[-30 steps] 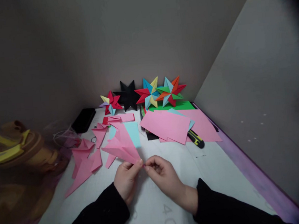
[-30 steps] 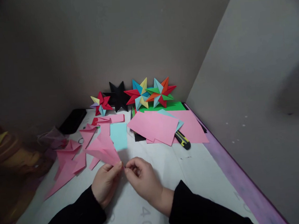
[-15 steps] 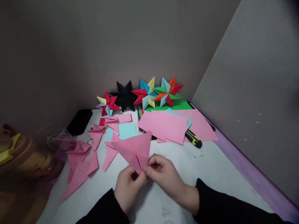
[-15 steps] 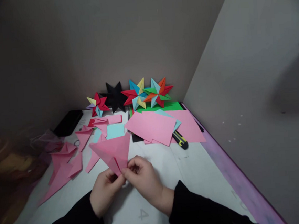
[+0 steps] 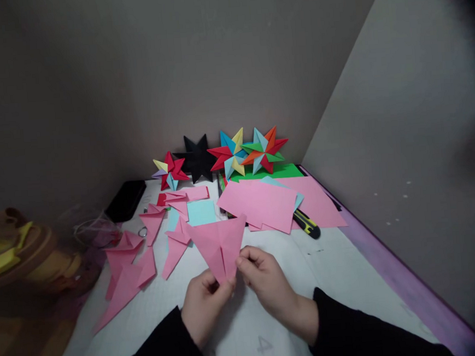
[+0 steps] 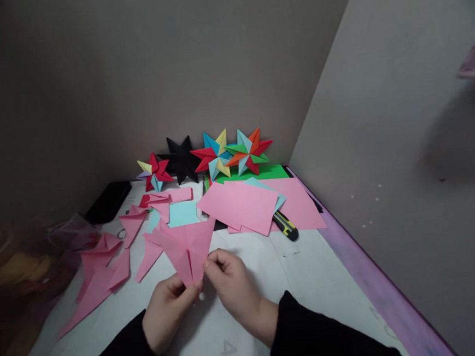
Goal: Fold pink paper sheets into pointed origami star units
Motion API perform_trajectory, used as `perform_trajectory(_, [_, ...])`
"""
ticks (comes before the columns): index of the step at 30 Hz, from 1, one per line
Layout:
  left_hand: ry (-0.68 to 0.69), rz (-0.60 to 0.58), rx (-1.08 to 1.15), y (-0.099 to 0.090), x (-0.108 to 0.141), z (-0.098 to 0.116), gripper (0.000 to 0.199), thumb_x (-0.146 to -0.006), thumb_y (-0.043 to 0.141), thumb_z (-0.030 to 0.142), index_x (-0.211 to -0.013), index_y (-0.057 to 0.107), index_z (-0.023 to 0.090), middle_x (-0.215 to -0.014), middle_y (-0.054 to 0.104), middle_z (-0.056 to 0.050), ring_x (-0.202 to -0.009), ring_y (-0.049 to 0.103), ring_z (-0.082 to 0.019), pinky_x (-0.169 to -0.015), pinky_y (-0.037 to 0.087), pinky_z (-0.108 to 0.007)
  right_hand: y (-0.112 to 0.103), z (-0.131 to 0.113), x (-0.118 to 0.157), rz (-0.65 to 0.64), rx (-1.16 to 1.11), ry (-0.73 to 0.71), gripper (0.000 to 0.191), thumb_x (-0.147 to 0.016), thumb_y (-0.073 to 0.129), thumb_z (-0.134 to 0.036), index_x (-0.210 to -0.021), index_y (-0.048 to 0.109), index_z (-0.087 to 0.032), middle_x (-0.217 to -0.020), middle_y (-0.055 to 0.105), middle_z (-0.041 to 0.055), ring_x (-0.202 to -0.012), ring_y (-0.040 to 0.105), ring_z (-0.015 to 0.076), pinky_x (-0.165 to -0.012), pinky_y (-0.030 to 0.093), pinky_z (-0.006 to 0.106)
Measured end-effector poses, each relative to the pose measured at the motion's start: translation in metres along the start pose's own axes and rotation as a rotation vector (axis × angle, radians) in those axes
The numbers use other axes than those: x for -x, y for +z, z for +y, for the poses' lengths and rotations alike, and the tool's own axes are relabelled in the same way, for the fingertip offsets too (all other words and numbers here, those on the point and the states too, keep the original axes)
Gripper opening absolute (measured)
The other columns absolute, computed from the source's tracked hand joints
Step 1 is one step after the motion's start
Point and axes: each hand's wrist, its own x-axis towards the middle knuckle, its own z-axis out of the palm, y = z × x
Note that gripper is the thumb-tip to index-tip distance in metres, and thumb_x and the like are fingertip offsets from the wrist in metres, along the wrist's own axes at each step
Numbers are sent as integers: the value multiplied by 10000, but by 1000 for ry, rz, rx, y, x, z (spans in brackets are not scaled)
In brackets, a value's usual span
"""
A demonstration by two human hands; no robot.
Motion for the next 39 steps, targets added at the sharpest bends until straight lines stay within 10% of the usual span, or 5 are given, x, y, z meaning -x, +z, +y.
perform_trajectory(16, [54,-21,13,-1,-1,1,282,-739,619,373,-586,538,150,-560,442,18,-556,382,-127,-531,310,-226,-4,4,-5,52,-65,57,350,-803,614,-462,-625,495,-185,-485,418,-67,-422,343,79,-421,287,210])
perform_trajectory(26, [-9,-6,6,-3,-4,2,339,-727,610,445,-592,567,137,-555,434,11,-557,352,-128,-533,282,-241,-3,6,1,-153,-221,34,455,-766,601,-605,-798,611,-151,-591,497,-24,-469,377,79,-442,317,204])
perform_trajectory(32, [32,-83,-2,-3,-2,2,311,-746,601,416,-618,571,133,-596,477,-7,-602,397,-144,-578,335,-249,7,4,3,-143,-162,102,301,-700,739,-429,-753,663,-142,-720,628,37,-649,544,149,-628,427,273])
perform_trajectory(39, [31,-90,-15,-3,-3,3,316,-736,590,387,-552,470,159,-564,372,26,-559,326,-116,-527,275,-235,-7,2,-12,26,-274,157,465,-663,734,-540,-544,485,-167,-426,353,-79,-405,257,58,-409,186,216])
